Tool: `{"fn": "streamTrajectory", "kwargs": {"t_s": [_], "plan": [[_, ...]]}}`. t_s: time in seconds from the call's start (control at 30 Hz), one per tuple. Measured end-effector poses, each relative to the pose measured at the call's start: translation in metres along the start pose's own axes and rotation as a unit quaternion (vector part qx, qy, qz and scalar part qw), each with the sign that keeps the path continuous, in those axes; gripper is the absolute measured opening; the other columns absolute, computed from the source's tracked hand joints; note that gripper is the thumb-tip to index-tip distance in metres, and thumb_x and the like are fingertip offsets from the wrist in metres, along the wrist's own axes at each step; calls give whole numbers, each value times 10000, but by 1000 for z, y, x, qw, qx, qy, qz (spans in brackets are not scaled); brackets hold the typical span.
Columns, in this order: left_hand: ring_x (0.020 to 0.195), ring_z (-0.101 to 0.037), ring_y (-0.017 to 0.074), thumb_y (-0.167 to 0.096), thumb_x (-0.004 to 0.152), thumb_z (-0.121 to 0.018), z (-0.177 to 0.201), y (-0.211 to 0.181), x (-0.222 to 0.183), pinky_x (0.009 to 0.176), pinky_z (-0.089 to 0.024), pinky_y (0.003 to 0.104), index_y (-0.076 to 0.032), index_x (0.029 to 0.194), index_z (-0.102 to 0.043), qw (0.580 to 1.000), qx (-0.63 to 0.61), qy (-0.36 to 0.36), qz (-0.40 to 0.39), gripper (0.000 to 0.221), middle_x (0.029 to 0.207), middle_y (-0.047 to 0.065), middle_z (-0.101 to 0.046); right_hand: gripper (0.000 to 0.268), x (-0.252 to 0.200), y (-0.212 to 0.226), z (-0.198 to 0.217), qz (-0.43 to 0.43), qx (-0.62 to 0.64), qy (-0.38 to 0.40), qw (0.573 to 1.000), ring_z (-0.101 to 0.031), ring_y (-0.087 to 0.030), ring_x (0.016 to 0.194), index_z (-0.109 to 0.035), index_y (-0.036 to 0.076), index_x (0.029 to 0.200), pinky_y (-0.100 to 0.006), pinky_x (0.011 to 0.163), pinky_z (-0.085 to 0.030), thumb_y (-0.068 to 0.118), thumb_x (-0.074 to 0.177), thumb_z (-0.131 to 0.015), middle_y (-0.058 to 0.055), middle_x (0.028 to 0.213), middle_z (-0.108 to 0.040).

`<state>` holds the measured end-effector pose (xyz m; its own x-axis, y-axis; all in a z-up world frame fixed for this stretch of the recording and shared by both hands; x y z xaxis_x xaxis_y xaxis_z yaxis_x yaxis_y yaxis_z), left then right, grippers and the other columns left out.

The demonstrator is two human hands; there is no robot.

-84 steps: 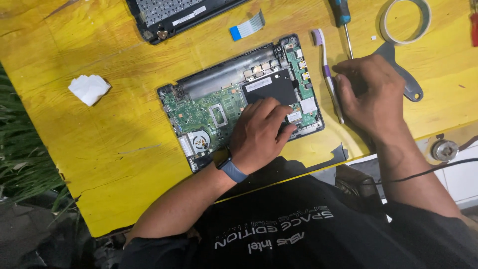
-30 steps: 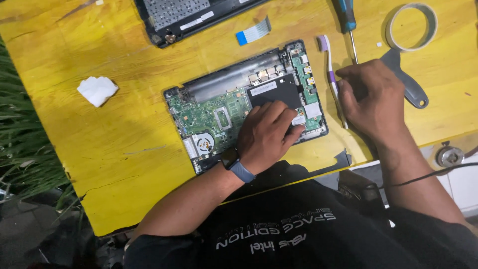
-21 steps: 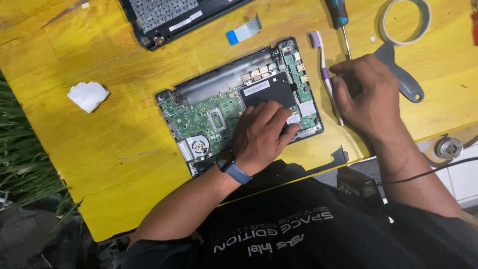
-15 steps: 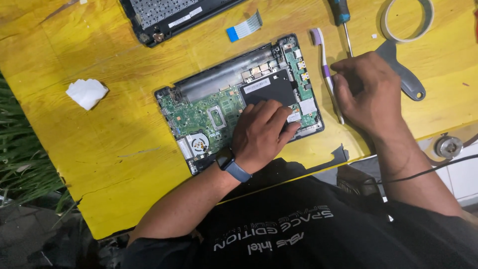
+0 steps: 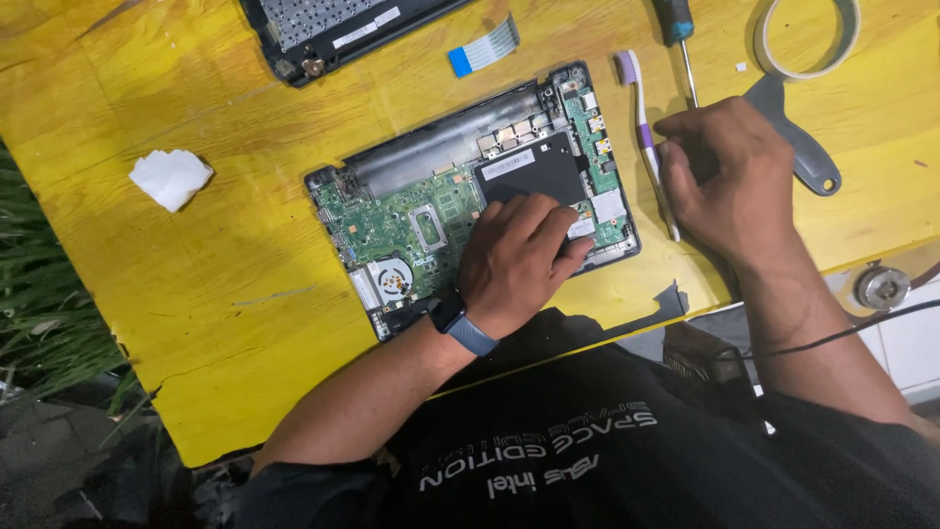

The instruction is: Installing a storage drive into a laptop, connecting ribbon cables, and cleaning the motherboard with a toothbrush.

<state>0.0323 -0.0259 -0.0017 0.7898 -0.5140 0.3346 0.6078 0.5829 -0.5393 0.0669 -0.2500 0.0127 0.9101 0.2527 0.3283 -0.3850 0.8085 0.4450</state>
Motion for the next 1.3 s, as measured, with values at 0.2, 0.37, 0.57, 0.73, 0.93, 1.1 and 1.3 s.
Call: {"fn": "streamTrajectory", "kwargs": {"t_s": [0.2,0.37,0.57,0.73,0.93,1.1,1.3], "plan": [[831,-530,293,-253,953,-784,7,-2,3,659,-409,425,-44,1100,-650,1000,13,0,12,289,993,97,-530,120,8,6,4,17,6,-8,1000,-671,-352,940,-755,-42,1116,-452,823,-530,-17,1022,-685,-204,1038,-720],[807,-520,312,-254,989,-755,0,-2,-4,650,-427,456,-83,1106,-624,1000,-9,0,2,245,1025,91,-524,193,-8,-5,8,-26,-16,-67,997,-604,-352,966,-741,-28,1201,-434,838,-494,-56,1010,-748,-186,1061,-608],[707,-591,262,-336,1010,-637,3,-1,-1,587,-468,378,-95,1077,-678,997,29,-53,-39,253,902,16,-507,269,-10,-13,9,-184,-108,60,975,-692,-481,923,-720,29,1171,-564,761,-565,213,978,-687,-208,973,-647],[738,-569,306,-273,1003,-705,13,-7,6,583,-427,430,-91,1100,-679,999,-1,-38,-25,207,915,56,-532,211,-6,-19,15,-277,-31,65,958,-687,-338,844,-732,101,1093,-462,732,-539,231,936,-677,-127,894,-693],[799,-525,352,-254,999,-731,7,-4,2,606,-390,489,-89,1089,-662,1000,-10,5,-3,200,982,96,-557,63,-7,-17,28,-274,232,-71,930,-616,-134,802,-646,58,1096,-279,688,-479,54,1067,-591,-73,991,-701],[773,-502,334,-267,1007,-714,11,-7,4,596,-362,463,-93,1014,-651,1000,-10,-19,-8,185,935,87,-538,149,19,1,47,-114,425,-141,887,-392,-121,521,-392,64,1178,-248,467,-313,168,1195,-497,-124,808,-520],[764,-494,321,-227,972,-775,11,-6,4,590,-367,441,-108,976,-621,1000,-3,-22,-3,195,911,78,-534,102,47,29,47,-27,307,-91,947,-528,-241,554,-290,-25,1184,-299,518,-429,68,1213,-319,-226,789,-546]]}}
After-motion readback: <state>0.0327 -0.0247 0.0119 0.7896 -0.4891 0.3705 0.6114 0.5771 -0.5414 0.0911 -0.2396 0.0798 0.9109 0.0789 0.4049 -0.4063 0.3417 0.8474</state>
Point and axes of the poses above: each hand's wrist, its own x-axis towards the middle knuckle, its own z-axis out of the back of the hand, y = z × x, the point moved 4 cm from there along x, towards the middle knuckle
